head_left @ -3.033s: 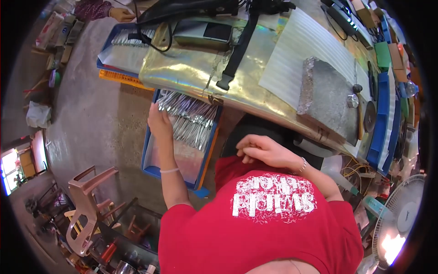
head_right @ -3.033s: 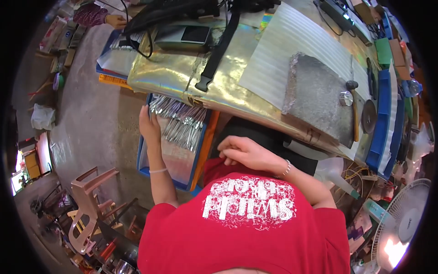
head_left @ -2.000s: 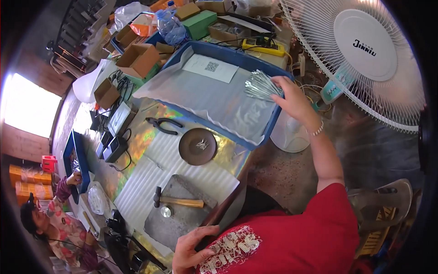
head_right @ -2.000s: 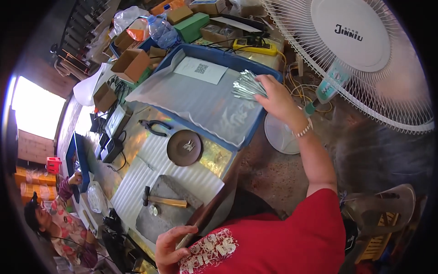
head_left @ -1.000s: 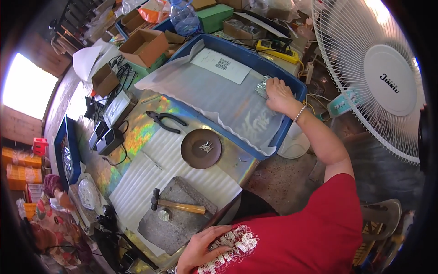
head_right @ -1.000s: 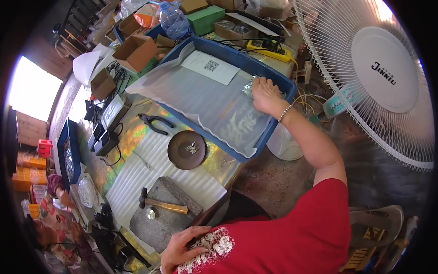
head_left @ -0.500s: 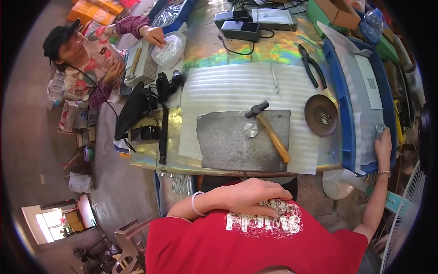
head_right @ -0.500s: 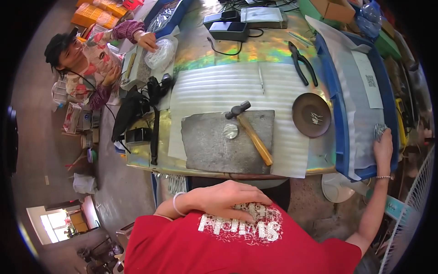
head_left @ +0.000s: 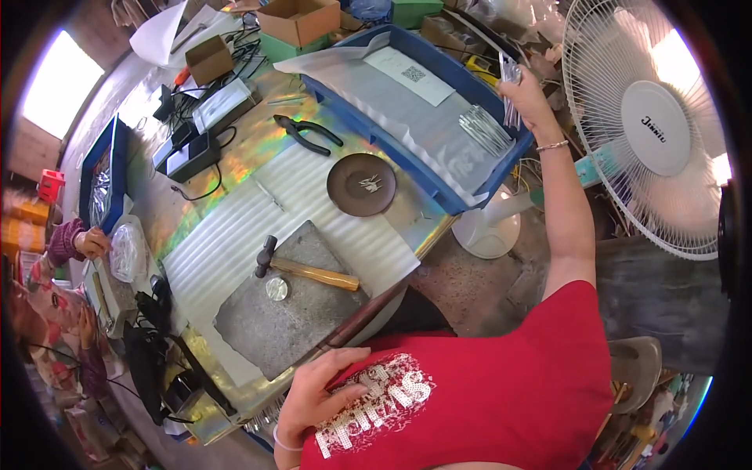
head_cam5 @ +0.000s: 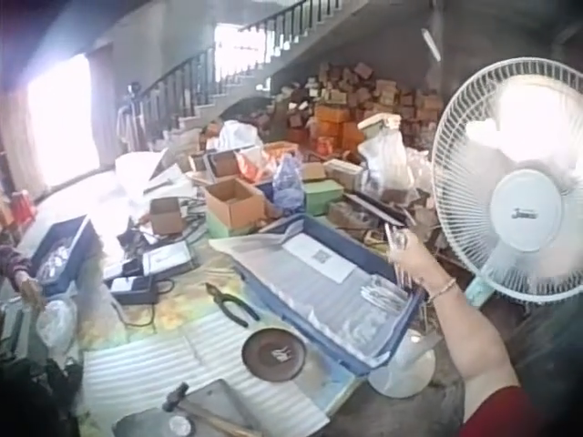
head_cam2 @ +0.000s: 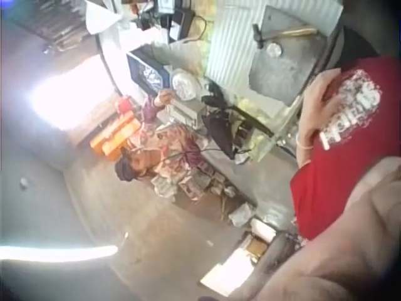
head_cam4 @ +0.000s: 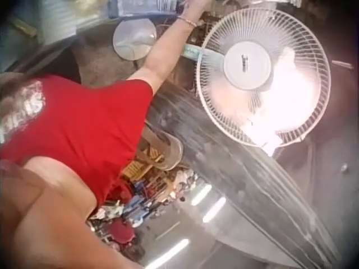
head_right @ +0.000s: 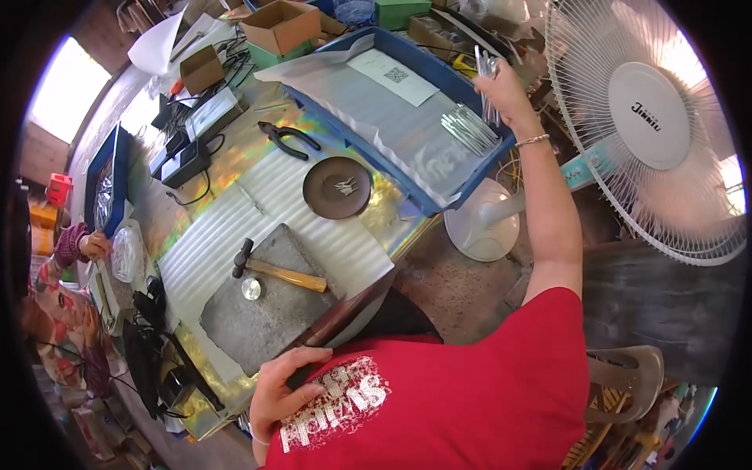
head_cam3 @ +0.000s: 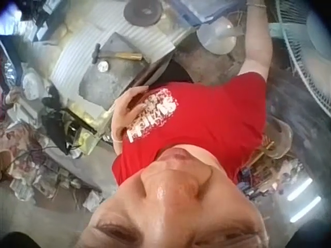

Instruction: Shaping and marking small metal tubes using a hammer and a marking punch on a metal anvil block.

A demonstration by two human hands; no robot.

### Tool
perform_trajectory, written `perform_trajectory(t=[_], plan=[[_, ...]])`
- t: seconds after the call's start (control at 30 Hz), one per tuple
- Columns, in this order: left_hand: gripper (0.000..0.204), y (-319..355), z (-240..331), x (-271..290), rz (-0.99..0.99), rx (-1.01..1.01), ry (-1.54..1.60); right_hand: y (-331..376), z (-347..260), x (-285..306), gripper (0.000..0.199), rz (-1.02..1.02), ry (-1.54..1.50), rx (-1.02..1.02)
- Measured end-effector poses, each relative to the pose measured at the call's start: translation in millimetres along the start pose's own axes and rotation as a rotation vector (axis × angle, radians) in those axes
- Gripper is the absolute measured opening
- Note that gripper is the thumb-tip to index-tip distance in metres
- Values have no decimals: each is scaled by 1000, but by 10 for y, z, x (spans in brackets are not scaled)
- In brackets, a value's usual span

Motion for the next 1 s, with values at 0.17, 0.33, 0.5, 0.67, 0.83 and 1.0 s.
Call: perform_trajectory(t=[0.17, 0.33, 0.5, 0.67, 0.83, 1.0], plan=[[41, 20, -34, 154, 297, 123, 457, 831, -1227, -803, 19, -373, -531, -215], [59, -81, 269, 590, 696, -249, -82, 2315, -2101, -1813, 21, -693, -748, -326], [71, 232, 254, 948, 971, -320, -750, 3714, -2478, -2758, 27, -841, -868, -555], [75, 742, -286, 1408, 1126, -60, -824, 4646, -2585, -3324, 25, -946, -858, -687], [76, 1053, -793, 1685, 1176, 165, -804, 5203, -2477, -3716, 16, -1046, -848, -867], [74, 1142, -1153, 1735, 1111, 299, -761, 5393, -2345, -3826, 7, -1055, -800, -986]])
Point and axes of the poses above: each hand's wrist, its own y-axis away from the middle knuckle, its own x-axis out of the back of the hand, z = x × y, the point moved 6 cm from there along -y, towards the middle knuckle, and after that the axes turned 15 degrees about z, right-handed, at the moved point
